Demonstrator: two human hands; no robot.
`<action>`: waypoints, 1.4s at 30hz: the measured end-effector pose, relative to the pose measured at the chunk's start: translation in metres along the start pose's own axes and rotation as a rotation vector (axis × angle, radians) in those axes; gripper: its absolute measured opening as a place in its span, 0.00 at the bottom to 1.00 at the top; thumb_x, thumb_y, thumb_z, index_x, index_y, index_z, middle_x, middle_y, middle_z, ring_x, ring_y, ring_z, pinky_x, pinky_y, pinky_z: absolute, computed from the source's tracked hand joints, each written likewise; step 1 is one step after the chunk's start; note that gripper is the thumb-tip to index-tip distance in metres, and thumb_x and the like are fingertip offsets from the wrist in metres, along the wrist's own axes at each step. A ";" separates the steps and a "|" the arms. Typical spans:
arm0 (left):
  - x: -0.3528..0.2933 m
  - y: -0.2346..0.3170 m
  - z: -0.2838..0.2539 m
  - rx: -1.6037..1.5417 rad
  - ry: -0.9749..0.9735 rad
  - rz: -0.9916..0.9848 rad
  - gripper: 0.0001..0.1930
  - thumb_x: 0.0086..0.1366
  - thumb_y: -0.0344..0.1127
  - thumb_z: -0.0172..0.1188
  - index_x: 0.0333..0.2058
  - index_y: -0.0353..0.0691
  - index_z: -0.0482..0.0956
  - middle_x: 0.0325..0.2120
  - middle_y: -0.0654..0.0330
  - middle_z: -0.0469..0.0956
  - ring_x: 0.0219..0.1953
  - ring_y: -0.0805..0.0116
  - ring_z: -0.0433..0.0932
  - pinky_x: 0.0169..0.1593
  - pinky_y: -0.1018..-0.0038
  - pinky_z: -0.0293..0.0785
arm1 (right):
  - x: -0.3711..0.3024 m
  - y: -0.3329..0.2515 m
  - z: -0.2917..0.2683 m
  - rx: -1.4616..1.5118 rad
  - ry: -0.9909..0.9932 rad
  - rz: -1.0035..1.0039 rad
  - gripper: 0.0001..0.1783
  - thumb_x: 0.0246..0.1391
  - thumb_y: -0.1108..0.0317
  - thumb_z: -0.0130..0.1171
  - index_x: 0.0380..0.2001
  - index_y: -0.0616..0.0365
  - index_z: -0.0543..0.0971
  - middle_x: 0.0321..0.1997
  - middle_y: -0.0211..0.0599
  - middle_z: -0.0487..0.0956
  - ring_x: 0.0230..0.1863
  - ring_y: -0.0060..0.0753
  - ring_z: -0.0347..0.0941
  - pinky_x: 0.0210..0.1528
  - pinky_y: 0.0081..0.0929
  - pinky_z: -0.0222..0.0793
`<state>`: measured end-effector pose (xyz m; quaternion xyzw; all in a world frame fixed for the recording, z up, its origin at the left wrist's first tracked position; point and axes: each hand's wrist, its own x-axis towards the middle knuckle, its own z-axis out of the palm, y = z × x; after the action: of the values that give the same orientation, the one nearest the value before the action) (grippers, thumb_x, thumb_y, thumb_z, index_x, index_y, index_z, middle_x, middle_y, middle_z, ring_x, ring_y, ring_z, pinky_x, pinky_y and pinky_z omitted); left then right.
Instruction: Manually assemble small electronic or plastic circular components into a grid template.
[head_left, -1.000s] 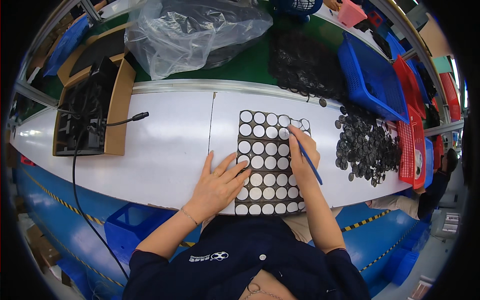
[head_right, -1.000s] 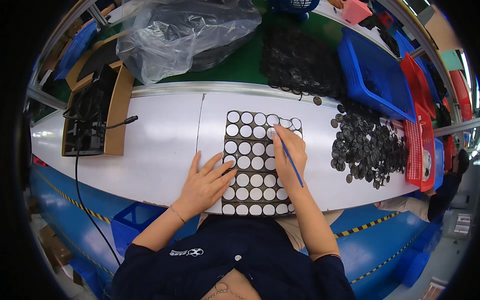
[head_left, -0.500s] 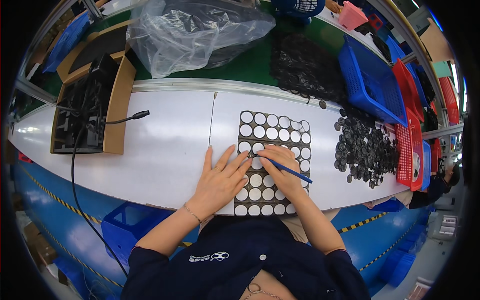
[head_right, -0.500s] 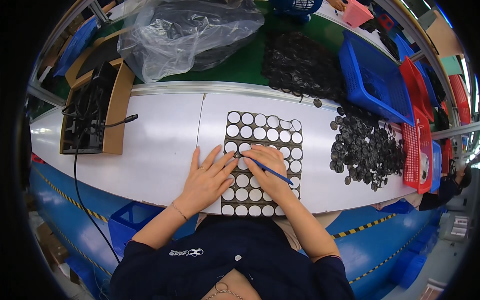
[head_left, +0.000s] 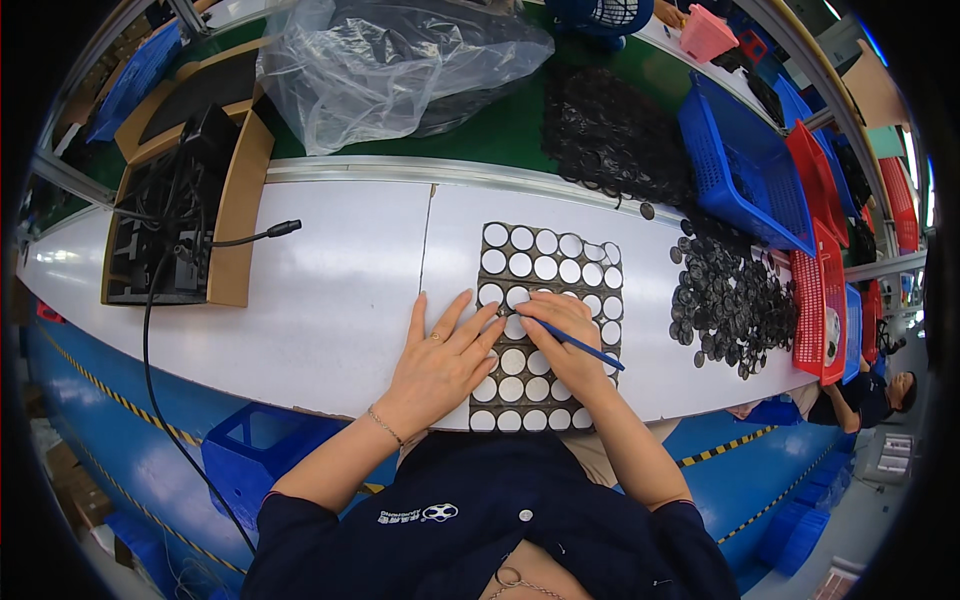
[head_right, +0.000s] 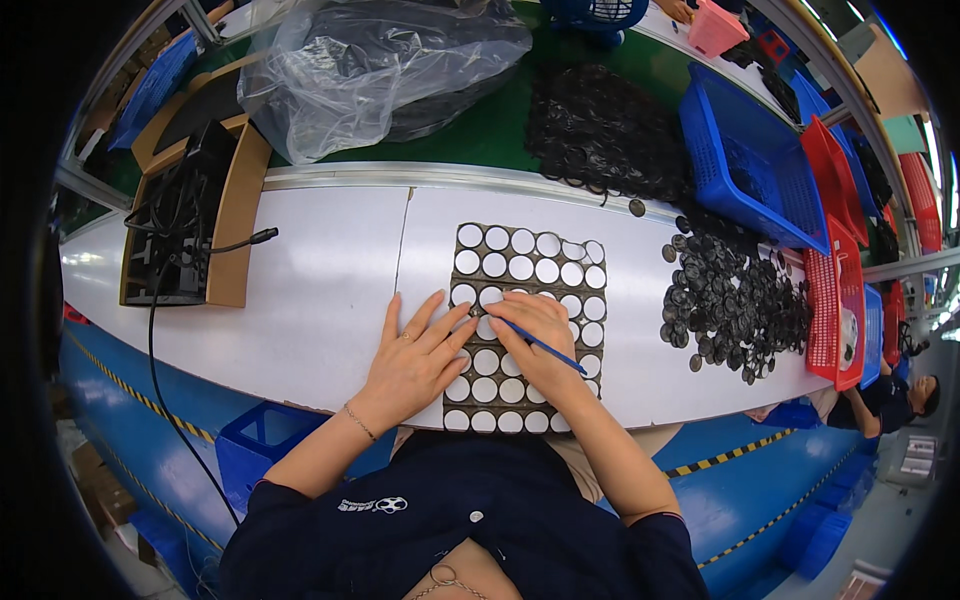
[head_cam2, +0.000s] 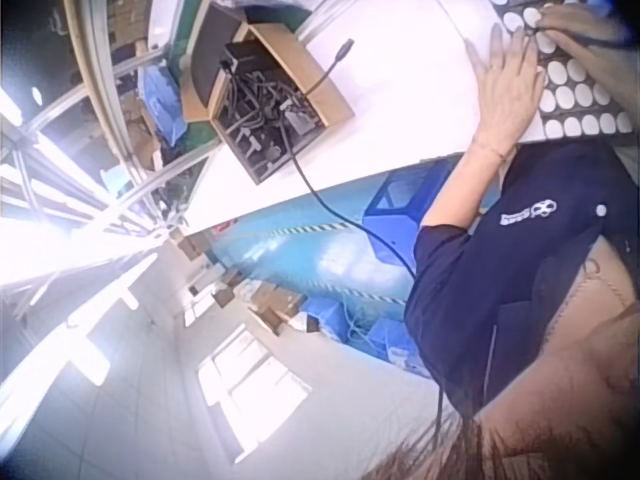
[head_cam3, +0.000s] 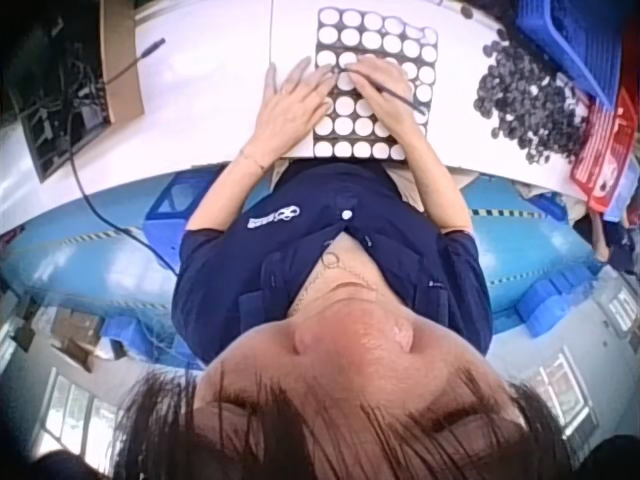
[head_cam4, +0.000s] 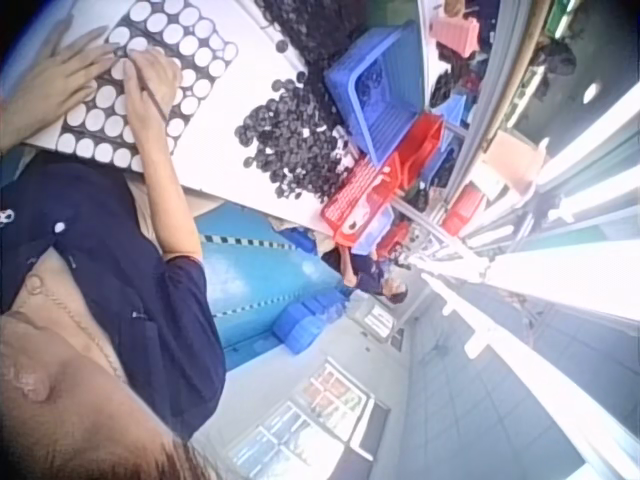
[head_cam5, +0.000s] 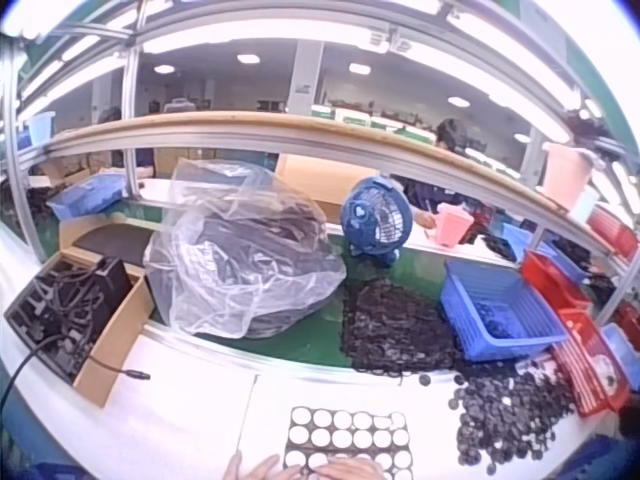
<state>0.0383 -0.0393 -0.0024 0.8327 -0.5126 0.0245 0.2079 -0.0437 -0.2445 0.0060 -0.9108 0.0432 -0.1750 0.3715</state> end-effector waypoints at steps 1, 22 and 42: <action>0.000 0.000 0.000 0.000 0.001 0.000 0.24 0.65 0.44 0.63 0.59 0.48 0.77 0.64 0.65 0.70 0.72 0.59 0.59 0.70 0.37 0.48 | -0.001 0.001 0.002 -0.057 0.004 -0.050 0.11 0.58 0.67 0.66 0.43 0.54 0.85 0.46 0.36 0.85 0.57 0.37 0.77 0.63 0.39 0.61; 0.026 -0.013 0.002 0.011 0.044 -0.086 0.24 0.66 0.44 0.62 0.60 0.46 0.75 0.63 0.63 0.71 0.71 0.56 0.60 0.68 0.33 0.47 | 0.033 0.018 0.007 0.074 0.047 0.087 0.12 0.60 0.63 0.63 0.45 0.53 0.86 0.50 0.42 0.85 0.59 0.40 0.76 0.65 0.40 0.60; 0.040 -0.012 -0.011 0.040 -0.040 -0.087 0.23 0.67 0.44 0.60 0.59 0.45 0.77 0.63 0.64 0.71 0.70 0.56 0.61 0.67 0.32 0.49 | 0.070 0.035 -0.007 0.168 0.171 0.138 0.12 0.63 0.65 0.61 0.45 0.58 0.85 0.47 0.45 0.85 0.50 0.44 0.80 0.54 0.35 0.72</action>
<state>0.0701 -0.0644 0.0139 0.8585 -0.4794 0.0091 0.1817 0.0210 -0.2890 0.0063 -0.8529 0.1224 -0.2292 0.4527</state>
